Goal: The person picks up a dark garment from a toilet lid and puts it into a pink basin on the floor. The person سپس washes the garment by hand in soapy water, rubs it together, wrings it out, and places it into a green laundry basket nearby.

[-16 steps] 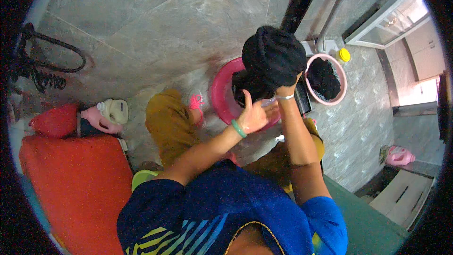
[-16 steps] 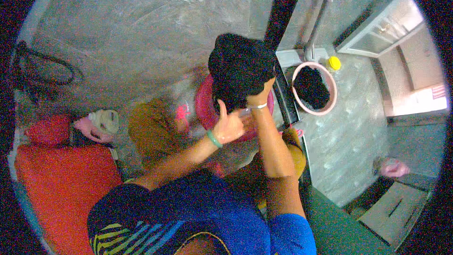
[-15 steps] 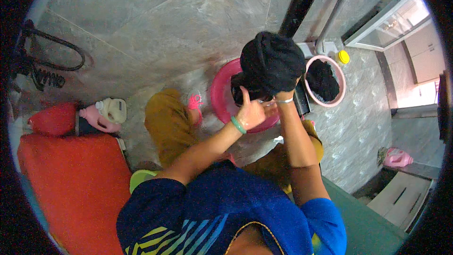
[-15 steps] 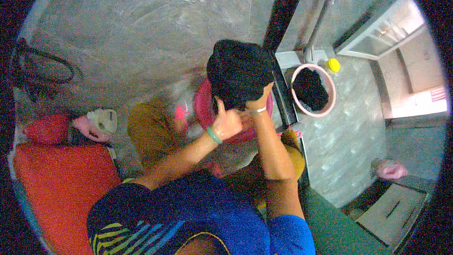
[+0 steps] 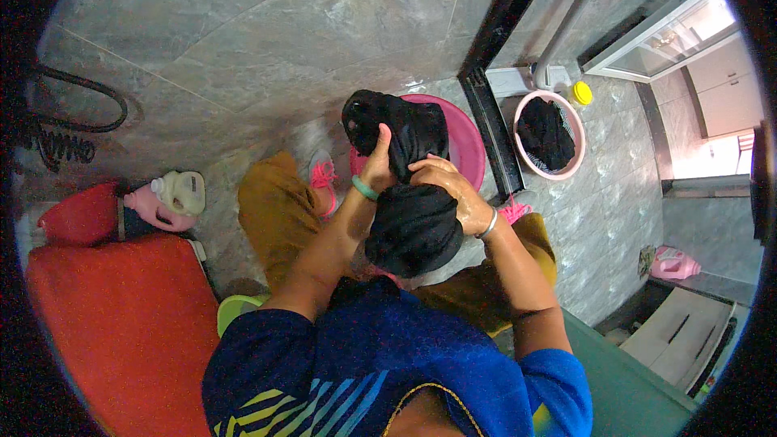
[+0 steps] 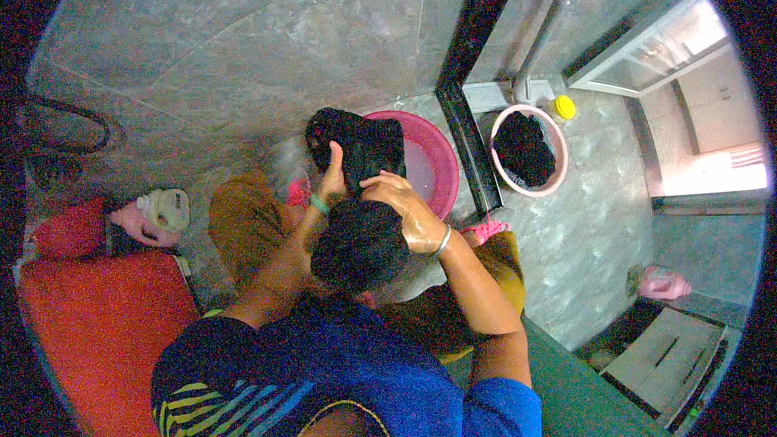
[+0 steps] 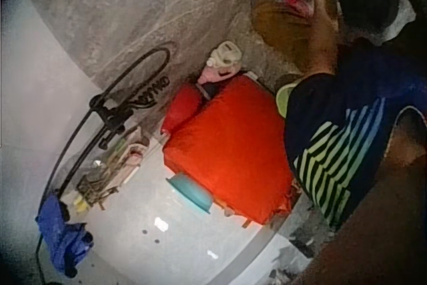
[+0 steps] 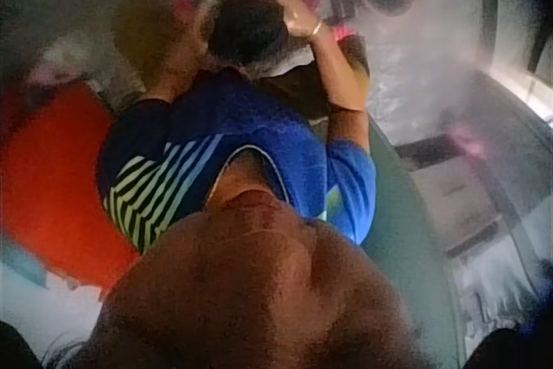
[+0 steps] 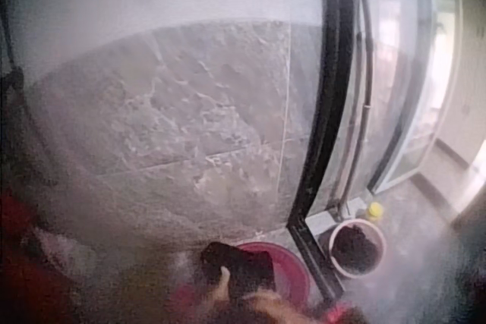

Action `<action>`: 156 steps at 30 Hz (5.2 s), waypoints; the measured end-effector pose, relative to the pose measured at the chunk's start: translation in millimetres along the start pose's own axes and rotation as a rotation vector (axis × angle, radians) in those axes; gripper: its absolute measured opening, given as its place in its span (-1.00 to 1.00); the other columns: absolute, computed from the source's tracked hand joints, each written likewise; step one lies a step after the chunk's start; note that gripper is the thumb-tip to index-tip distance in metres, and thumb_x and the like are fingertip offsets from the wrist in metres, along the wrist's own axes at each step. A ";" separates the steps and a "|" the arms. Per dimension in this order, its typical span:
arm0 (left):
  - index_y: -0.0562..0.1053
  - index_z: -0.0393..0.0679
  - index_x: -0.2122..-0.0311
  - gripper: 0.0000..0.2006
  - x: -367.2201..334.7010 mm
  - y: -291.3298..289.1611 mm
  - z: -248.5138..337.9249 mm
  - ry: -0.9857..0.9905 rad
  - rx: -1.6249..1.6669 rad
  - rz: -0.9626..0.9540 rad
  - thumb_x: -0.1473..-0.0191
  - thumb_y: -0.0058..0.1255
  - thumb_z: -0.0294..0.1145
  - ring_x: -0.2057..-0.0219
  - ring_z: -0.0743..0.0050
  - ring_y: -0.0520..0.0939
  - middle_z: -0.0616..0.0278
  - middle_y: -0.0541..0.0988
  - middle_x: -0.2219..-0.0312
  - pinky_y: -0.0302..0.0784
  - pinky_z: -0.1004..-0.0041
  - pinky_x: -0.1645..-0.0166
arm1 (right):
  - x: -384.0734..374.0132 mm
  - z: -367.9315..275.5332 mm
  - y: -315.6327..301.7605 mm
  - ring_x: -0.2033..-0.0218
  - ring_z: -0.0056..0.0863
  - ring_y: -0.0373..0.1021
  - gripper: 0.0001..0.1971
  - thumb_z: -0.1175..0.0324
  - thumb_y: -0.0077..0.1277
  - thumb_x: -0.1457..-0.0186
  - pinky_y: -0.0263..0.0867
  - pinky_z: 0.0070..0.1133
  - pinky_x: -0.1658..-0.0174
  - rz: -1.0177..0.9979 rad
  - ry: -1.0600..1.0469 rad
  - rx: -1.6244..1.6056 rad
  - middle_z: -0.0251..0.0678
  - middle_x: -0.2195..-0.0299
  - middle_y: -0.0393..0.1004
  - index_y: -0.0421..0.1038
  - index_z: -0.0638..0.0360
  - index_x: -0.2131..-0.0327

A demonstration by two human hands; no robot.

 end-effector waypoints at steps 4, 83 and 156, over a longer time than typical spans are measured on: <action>0.35 -0.19 0.14 -0.60 -3.3 22.0 -3.0 0.017 -0.061 0.313 -0.02 -0.16 -0.10 0.24 0.34 0.48 0.16 0.46 0.24 0.39 0.39 0.11 | -2.0 -10.8 4.4 0.00 -0.23 0.15 -0.55 0.20 0.09 0.28 -0.14 -0.30 -0.11 -0.069 -0.044 0.108 -0.22 0.23 0.32 0.30 0.16 0.24; 0.22 -0.09 0.04 -0.36 -81.2 39.3 -43.1 0.140 0.121 0.042 0.21 -0.06 0.11 0.12 0.30 0.39 0.24 0.37 0.12 0.41 0.36 0.14 | -22.7 0.6 -22.7 0.19 -0.34 0.32 -0.56 0.15 -0.25 -0.03 0.23 -0.44 0.08 0.856 -0.002 -1.847 -0.20 0.13 0.33 0.21 0.18 0.05; 0.13 -0.32 0.03 -0.32 -5.0 -61.9 1.1 0.161 -1.595 0.567 0.28 0.15 -0.29 0.05 0.15 0.34 -0.02 0.33 0.12 0.19 0.33 -0.04 | 21.2 86.3 108.3 0.06 -0.29 0.20 0.01 0.14 0.06 0.23 0.19 -0.56 0.09 0.161 0.729 -0.340 -0.01 -0.03 0.06 -0.44 0.31 -0.13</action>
Point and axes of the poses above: each hand's wrist, its own x-axis away from the middle knuckle, its own y-axis out of the palm, z = x × y, the point moved 1 cm from there along -x, towards the middle knuckle
